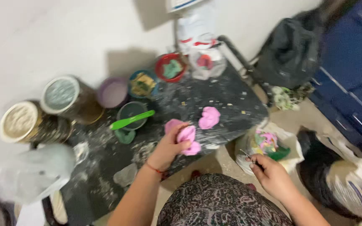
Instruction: Shaping and carving pink dental wax material on a model using a hand tool
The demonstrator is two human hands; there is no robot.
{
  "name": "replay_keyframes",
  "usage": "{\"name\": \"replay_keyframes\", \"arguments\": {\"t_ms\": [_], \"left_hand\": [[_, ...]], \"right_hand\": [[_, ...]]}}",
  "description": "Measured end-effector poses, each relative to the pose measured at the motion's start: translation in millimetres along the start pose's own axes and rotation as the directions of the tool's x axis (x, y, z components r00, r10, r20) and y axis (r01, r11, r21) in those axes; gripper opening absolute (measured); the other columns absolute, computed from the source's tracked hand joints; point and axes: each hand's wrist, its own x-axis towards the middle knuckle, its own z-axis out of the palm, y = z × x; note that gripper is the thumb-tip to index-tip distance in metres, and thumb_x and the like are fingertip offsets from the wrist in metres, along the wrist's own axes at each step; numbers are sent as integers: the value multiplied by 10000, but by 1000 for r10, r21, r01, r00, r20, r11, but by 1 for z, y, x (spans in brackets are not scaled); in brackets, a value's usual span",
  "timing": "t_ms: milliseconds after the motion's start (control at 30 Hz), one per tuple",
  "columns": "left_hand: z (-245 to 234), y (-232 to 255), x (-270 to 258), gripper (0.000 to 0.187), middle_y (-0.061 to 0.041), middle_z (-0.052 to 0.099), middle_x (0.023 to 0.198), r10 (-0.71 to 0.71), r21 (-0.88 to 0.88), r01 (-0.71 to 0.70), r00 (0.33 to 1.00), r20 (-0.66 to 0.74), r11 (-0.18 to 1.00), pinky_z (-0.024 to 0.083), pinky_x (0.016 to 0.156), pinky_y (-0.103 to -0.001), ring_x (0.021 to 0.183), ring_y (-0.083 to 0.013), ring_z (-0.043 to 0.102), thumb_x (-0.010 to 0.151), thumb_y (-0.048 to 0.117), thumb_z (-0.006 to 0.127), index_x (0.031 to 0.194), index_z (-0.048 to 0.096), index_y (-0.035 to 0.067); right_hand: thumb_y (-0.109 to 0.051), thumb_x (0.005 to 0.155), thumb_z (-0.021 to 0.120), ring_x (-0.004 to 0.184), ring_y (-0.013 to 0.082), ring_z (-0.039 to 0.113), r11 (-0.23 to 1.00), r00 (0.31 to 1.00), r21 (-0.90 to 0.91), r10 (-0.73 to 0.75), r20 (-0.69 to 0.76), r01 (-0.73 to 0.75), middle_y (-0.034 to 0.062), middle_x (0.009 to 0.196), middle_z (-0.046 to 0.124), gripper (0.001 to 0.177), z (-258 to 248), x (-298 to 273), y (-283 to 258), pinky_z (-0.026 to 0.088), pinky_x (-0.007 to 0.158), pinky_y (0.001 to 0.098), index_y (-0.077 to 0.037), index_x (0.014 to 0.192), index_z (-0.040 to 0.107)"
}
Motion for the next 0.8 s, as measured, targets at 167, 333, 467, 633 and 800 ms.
{"name": "replay_keyframes", "arguments": {"t_ms": [167, 333, 467, 633, 800], "left_hand": [[129, 14, 56, 377, -123, 675, 1195, 80, -459, 75, 947, 311, 885, 591, 888, -437, 1045, -240, 684, 928, 29, 679, 1273, 534, 74], [244, 38, 80, 302, -242, 718, 1223, 94, -607, 213, 897, 432, 765, 644, 844, -499, 1119, -531, 707, 886, 133, 779, 1064, 536, 157], [307, 45, 88, 344, -203, 744, 1134, 131, -614, 188, 891, 435, 767, 625, 632, -349, 852, -316, 751, 947, 247, 728, 1227, 631, 72], [369, 51, 87, 318, -183, 769, 1007, 100, -547, 129, 924, 369, 827, 456, 433, -255, 599, -209, 676, 949, 323, 707, 1192, 605, 147], [407, 52, 77, 450, -224, 710, 1034, 83, -466, 44, 965, 249, 884, 529, 528, -311, 685, -277, 709, 939, 279, 689, 1299, 492, 94]], "right_hand": [[-312, 964, 615, 990, 195, 741, 973, 958, 113, 218, -187, -200, 0, 1075, 784, 311, -49, -33, 18, 510, 880, 329, -235, 1265, 642], [-261, 1022, 576, 742, 185, 591, 926, 895, 241, 353, -272, -292, -5, 858, 658, 145, -112, -70, 45, 453, 755, 338, -203, 1145, 626], [-252, 977, 621, 1105, 207, 710, 988, 871, 145, 116, -478, -53, 27, 1204, 751, 300, -152, -99, 73, 510, 938, 342, -153, 1246, 712], [-282, 947, 672, 890, 164, 776, 994, 847, 27, -74, -526, 104, 2, 1067, 821, 281, -195, -131, 81, 570, 815, 303, -174, 1179, 790], [-429, 953, 624, 878, 212, 758, 944, 845, -258, 39, -533, -206, -80, 960, 786, 274, -211, -138, 90, 577, 597, 433, -328, 1159, 774]]}}
